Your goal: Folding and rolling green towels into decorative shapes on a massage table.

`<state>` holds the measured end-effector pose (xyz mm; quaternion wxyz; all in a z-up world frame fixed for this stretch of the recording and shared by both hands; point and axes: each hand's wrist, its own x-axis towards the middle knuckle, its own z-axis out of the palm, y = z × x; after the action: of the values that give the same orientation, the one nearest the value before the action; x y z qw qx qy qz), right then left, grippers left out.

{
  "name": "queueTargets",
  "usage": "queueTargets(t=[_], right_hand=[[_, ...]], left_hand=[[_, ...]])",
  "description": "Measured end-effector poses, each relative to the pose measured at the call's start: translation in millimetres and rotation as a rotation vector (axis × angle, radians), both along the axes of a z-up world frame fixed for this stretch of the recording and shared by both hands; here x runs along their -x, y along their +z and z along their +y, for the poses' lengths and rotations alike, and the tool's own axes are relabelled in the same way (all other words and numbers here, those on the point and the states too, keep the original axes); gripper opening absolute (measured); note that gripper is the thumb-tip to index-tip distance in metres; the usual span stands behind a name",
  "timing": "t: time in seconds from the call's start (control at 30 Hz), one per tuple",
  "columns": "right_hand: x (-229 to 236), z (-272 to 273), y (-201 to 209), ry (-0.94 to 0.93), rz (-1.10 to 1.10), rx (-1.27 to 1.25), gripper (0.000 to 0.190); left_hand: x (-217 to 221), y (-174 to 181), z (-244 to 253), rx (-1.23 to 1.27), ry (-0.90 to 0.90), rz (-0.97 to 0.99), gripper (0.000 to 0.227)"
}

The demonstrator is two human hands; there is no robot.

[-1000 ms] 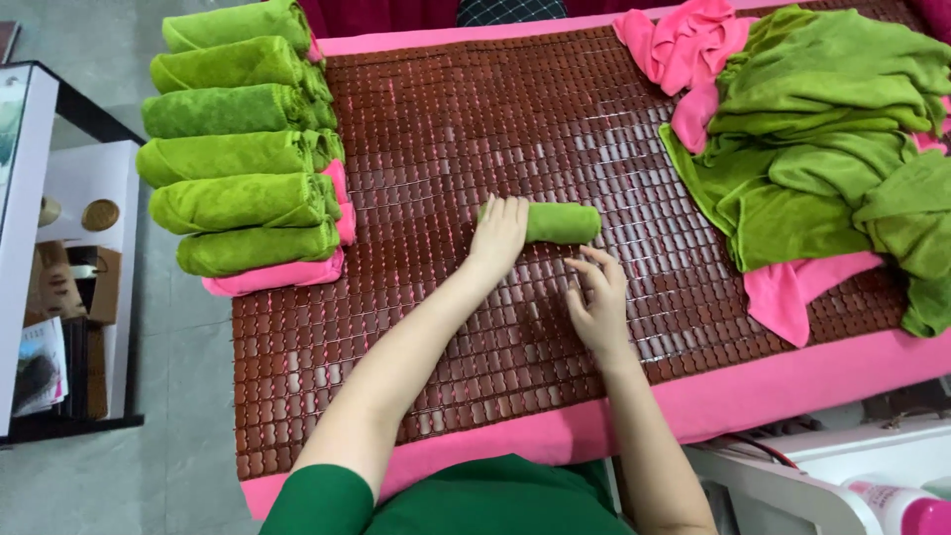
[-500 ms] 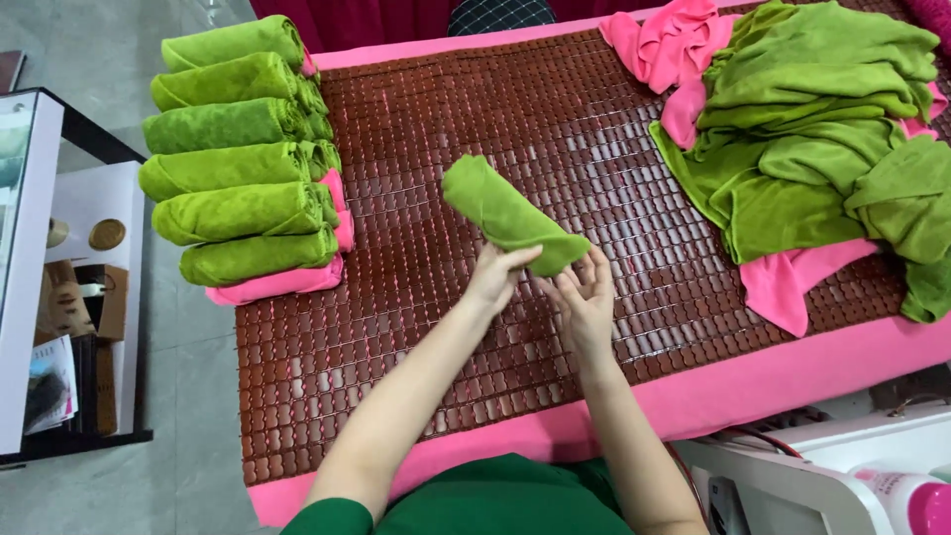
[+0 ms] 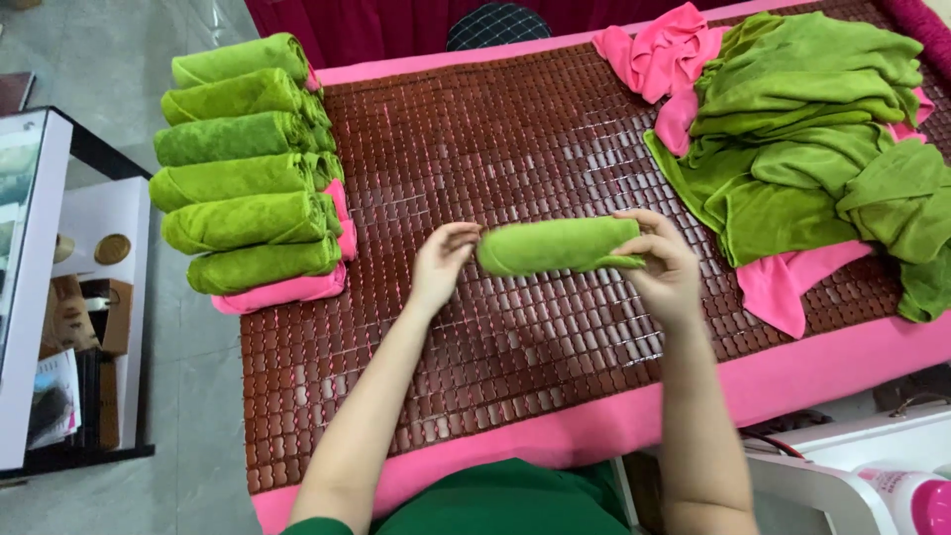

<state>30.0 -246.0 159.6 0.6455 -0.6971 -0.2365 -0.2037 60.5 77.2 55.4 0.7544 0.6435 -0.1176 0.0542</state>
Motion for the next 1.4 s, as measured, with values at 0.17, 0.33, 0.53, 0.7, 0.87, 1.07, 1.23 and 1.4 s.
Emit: queueTargets(t=[0.17, 0.33, 0.53, 0.7, 0.87, 1.07, 1.23, 1.4], right_hand=[[16.5, 26.1, 76.3, 0.26, -0.122, 0.572, 0.017], [20.2, 56.5, 40.2, 0.265, -0.16, 0.553, 0.02], [25.0, 67.1, -21.4, 0.027, -0.251, 0.341, 0.029], [26.0, 71.0, -33.7, -0.061, -0.381, 0.314, 0.028], [24.6, 72.3, -33.1, -0.115, -0.451, 0.392, 0.029], [27.1, 70.0, -30.9, -0.146, -0.519, 0.44, 0.022], [31.0, 76.8, -15.1, -0.156, -0.604, 0.5, 0.015], [31.0, 74.9, -10.6, -0.147, -0.62, 0.54, 0.017]], left_hand=[[32.5, 88.2, -24.2, -0.305, 0.049, -0.396, 0.014], [41.1, 104.6, -46.9, -0.434, -0.015, -0.709, 0.01], [41.9, 103.6, -41.8, -0.49, 0.055, -0.755, 0.008], [45.6, 106.8, -40.0, -0.542, 0.094, -0.742, 0.009], [41.8, 101.9, -40.7, -0.566, 0.066, -0.687, 0.015], [47.5, 105.9, -45.8, -0.543, 0.111, -0.778, 0.009], [44.4, 98.9, -44.4, -0.619, 0.133, -0.823, 0.005], [41.7, 91.4, -46.3, -0.653, 0.118, -0.873, 0.004]])
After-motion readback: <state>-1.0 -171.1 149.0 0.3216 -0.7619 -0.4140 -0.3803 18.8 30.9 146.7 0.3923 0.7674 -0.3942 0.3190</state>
